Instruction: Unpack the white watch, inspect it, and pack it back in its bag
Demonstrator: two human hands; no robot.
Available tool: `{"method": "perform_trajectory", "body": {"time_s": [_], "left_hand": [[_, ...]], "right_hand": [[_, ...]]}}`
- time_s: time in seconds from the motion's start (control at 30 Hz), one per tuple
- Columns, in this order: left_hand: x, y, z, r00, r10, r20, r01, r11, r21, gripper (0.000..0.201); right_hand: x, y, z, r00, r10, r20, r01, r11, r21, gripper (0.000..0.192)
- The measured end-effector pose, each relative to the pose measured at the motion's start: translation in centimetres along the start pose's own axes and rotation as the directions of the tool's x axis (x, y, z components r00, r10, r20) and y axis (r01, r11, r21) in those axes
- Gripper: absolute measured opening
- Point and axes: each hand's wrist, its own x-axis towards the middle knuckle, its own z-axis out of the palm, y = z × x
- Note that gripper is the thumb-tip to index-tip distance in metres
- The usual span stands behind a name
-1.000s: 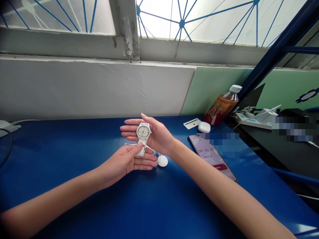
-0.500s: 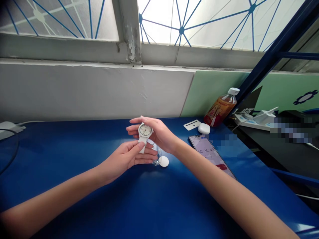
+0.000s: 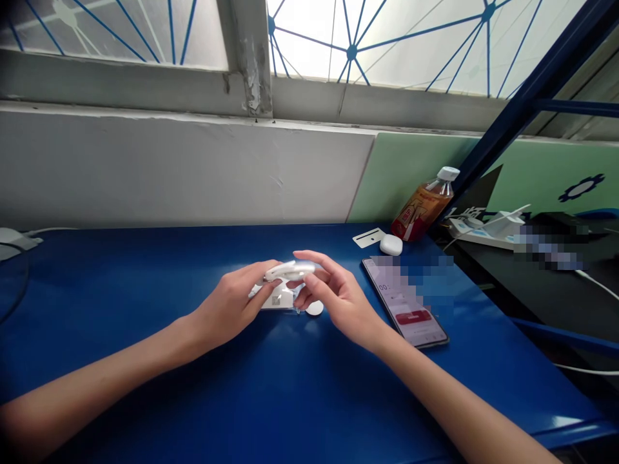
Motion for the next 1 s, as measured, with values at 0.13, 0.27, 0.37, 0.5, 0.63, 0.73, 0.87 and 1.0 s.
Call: {"method": "perform_trajectory", "body": {"time_s": [0.13, 0.27, 0.37, 0.5, 0.63, 0.73, 0.87, 1.0], "left_hand": [[-0.4, -0.5, 0.8, 0.996, 0.084, 0.040, -0.089, 0.986, 0.139, 0.025], [-0.7, -1.1, 1.6, 0.980, 0.198, 0.033, -0.201, 0.954, 0.223, 0.023], [-0.8, -1.2, 1.8, 0.968, 0.249, 0.030, -0.247, 0.930, 0.271, 0.023], [-0.7, -1.1, 1.8, 0.954, 0.299, 0.035, -0.294, 0.902, 0.315, 0.023], [-0.8, -1.3, 1.9, 0.946, 0.323, 0.038, -0.317, 0.886, 0.339, 0.025], [-0.7, -1.5, 1.7, 0.956, 0.287, 0.054, -0.288, 0.896, 0.339, 0.033], [-0.4, -2.0, 1.2, 0.977, 0.155, 0.143, -0.198, 0.907, 0.371, 0.057], [-0.3, -2.9, 1.1, 0.971, 0.054, 0.233, -0.150, 0.897, 0.416, 0.071]], "right_hand": [[0.0, 0.4, 0.1, 0.997, -0.051, -0.050, 0.047, 0.995, -0.086, 0.023], [0.0, 1.4, -0.3, 0.996, -0.061, -0.069, 0.050, 0.987, -0.152, 0.018], [-0.2, 1.7, -0.5, 0.996, -0.065, -0.055, 0.054, 0.981, -0.186, 0.019], [-0.5, 1.5, -0.3, 0.993, -0.087, -0.081, 0.064, 0.967, -0.245, 0.019], [-0.7, 1.5, -0.1, 0.984, -0.092, -0.152, 0.044, 0.956, -0.289, 0.018], [-0.5, 1.7, -0.4, 0.972, -0.129, -0.195, 0.065, 0.950, -0.305, 0.019], [0.0, 1.9, -1.5, 0.945, -0.192, -0.265, 0.074, 0.914, -0.399, 0.017], [0.3, 2.0, -2.3, 0.926, -0.260, -0.272, 0.063, 0.819, -0.570, 0.016]]}}
